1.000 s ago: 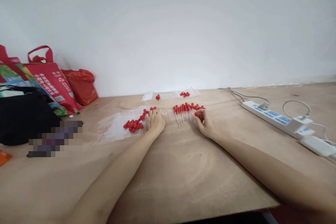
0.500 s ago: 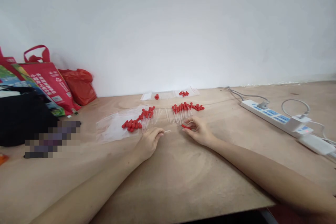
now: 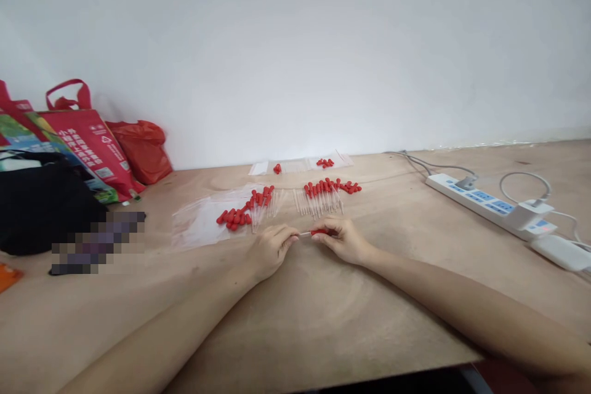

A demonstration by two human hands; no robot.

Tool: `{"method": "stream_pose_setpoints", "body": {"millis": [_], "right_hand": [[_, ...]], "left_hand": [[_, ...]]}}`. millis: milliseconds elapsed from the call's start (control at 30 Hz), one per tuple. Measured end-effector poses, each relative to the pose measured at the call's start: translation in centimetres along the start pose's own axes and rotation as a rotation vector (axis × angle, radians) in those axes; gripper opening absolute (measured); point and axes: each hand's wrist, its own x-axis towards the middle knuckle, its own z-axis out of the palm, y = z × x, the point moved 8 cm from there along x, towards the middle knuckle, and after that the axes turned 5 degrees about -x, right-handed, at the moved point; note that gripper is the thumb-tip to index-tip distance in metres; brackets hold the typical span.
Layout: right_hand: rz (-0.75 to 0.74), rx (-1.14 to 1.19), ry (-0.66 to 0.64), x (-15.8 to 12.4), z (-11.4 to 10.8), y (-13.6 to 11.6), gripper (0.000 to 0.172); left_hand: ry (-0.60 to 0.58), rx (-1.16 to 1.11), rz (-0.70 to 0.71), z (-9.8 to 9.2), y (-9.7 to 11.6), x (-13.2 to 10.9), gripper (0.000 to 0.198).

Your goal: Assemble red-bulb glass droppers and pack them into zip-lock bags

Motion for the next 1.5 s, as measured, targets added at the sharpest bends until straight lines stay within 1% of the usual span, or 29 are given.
{"method": "stream_pose_setpoints", "body": {"millis": [100,267,467,700,933,1067,1200,1500], "right_hand": [[0.005,0.029,-0.001,-0.1,0.2,0.1,0.015],[0.0,0.025,-0.055,-0.3,0.7,0.0,0.016],[-0.076,0.017,-0.011,-0.5,0.1,-0.9,0.014],[-0.16,-0.058,0.007,-0.8,-0.1,-1.6,0.014],[-0.247,-0.135,-0.026,-1.1,0.4,-1.9,0.015],[-0.279,-0.187,-0.068,-1.1,0.9,-1.9,0.017],[-0.28,-0.243,-0.106,-0.9,1.3,-1.9,0.017],[-0.325,-0.377,-0.15,-0.7,2.3,-2.4,0.021]], "left_hand": [[0.011,-0.039,0.012,0.0,0.0,0.0,0.018],[0.025,-0.082,0.048,-0.1,0.2,0.0,0.019],[0.042,-0.086,0.102,-0.1,0.8,0.0,0.018],[0.039,-0.003,0.185,0.0,1.4,-0.2,0.017],[0.088,0.108,0.243,-0.2,2.6,-0.3,0.02],[0.085,0.127,0.223,-0.1,2.8,-0.2,0.022],[0.041,0.135,0.186,0.4,2.6,-0.2,0.023],[-0.016,0.184,0.158,1.4,1.9,-0.1,0.025]]}}
